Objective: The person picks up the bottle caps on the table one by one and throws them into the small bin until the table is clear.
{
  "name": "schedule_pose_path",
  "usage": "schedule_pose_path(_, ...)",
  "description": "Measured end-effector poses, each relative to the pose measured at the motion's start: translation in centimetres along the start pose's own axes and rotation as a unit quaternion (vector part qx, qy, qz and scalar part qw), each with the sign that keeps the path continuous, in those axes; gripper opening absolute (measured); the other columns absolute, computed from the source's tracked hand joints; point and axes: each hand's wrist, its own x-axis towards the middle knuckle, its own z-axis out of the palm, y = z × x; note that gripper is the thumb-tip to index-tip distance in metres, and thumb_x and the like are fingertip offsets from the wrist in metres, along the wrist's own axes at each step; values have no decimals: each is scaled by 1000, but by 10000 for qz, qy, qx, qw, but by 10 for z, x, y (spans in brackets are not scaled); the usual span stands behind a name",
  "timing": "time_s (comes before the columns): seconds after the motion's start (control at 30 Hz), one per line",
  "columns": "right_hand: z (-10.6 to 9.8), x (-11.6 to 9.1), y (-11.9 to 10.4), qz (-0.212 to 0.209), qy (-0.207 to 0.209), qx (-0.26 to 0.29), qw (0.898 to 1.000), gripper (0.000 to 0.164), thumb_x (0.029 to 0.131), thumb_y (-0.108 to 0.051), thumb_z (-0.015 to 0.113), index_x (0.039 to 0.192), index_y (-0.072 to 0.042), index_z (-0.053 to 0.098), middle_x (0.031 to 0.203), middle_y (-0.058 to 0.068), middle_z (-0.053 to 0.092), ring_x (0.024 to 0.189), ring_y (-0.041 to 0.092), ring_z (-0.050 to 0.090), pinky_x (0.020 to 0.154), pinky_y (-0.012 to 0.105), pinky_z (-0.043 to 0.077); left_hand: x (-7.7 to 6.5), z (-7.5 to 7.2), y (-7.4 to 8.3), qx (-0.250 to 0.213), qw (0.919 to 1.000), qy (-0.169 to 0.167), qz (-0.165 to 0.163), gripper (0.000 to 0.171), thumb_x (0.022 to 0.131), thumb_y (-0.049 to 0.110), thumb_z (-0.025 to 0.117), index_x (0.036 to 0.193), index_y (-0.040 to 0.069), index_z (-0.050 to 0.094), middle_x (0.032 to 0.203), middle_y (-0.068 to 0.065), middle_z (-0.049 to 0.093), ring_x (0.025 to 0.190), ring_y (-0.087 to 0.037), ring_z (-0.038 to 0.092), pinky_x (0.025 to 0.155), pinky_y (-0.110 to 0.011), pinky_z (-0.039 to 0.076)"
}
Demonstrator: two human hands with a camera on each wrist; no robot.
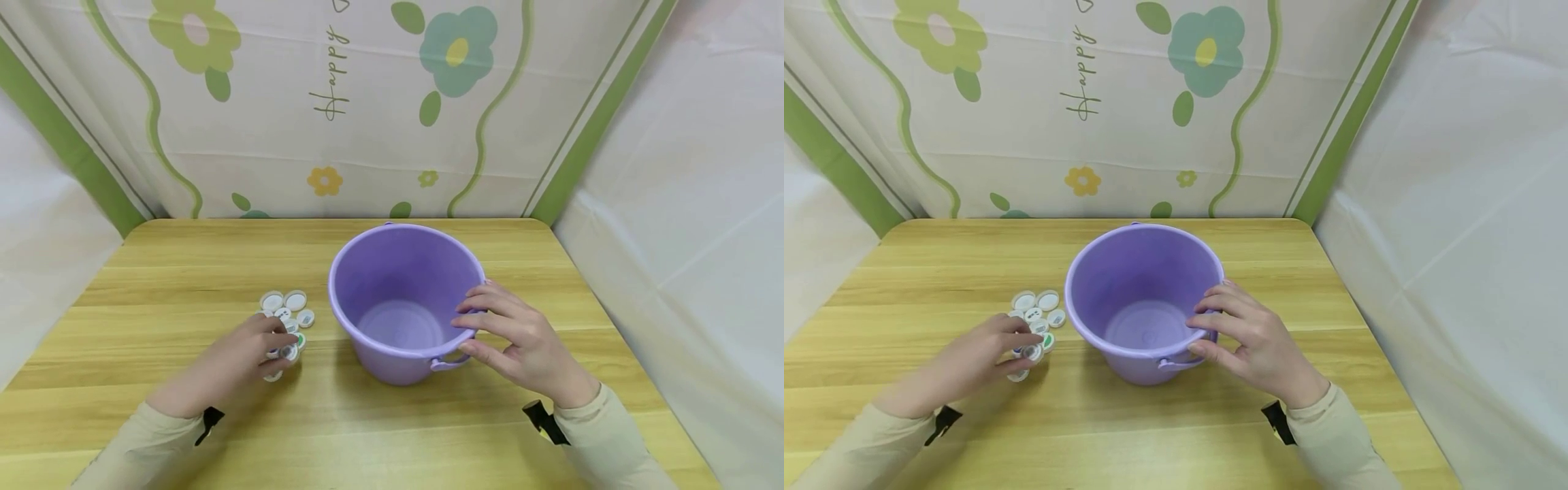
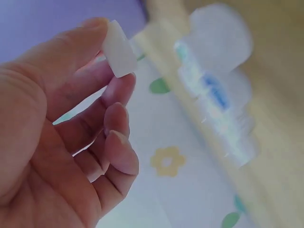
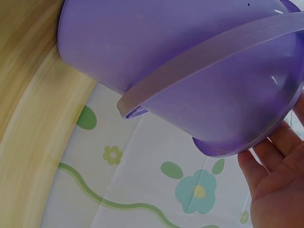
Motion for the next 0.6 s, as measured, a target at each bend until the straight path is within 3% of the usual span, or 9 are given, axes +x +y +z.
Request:
schedule_pose_path(0.27,0,0,0,-13,16,19,10000,33,98,-35,63,101,-5,74,104,10,68,102,32,60,111,49,34,16,-46,2,267,9973,635,245,34,74,13,86,105,5,75,94,-2,64,82,-18,59,66,-34,53)
schedule_pose_path(0.33,0,0,0,-12,18,5,10000,33,98,-36,63,101,-5,74,104,10,68,101,33,60,111,48,34,22,-58,2,258,9957,815,363,30,82,22,81,105,5,74,95,-3,65,84,-19,60,68,-36,54)
schedule_pose_path(0.47,0,0,0,-1,21,23,10000,33,98,-36,63,101,-5,74,104,10,68,102,32,60,111,49,34,37,-77,4,213,9919,1078,634,39,97,40,63,106,4,74,96,-4,66,86,-22,61,69,-39,54)
schedule_pose_path(0.53,0,0,0,2,24,30,10000,33,98,-36,63,100,-5,74,104,10,68,102,32,60,111,49,34,45,-85,7,242,9911,1109,694,37,95,39,66,107,4,74,95,-3,66,86,-22,61,70,-39,54)
schedule_pose_path(0.6,0,0,1,7,29,44,10000,32,98,-36,63,101,-5,74,104,10,68,102,32,60,111,49,34,54,-92,11,250,9920,1032,685,30,87,25,77,109,5,74,96,-2,66,88,-22,60,72,-39,52)
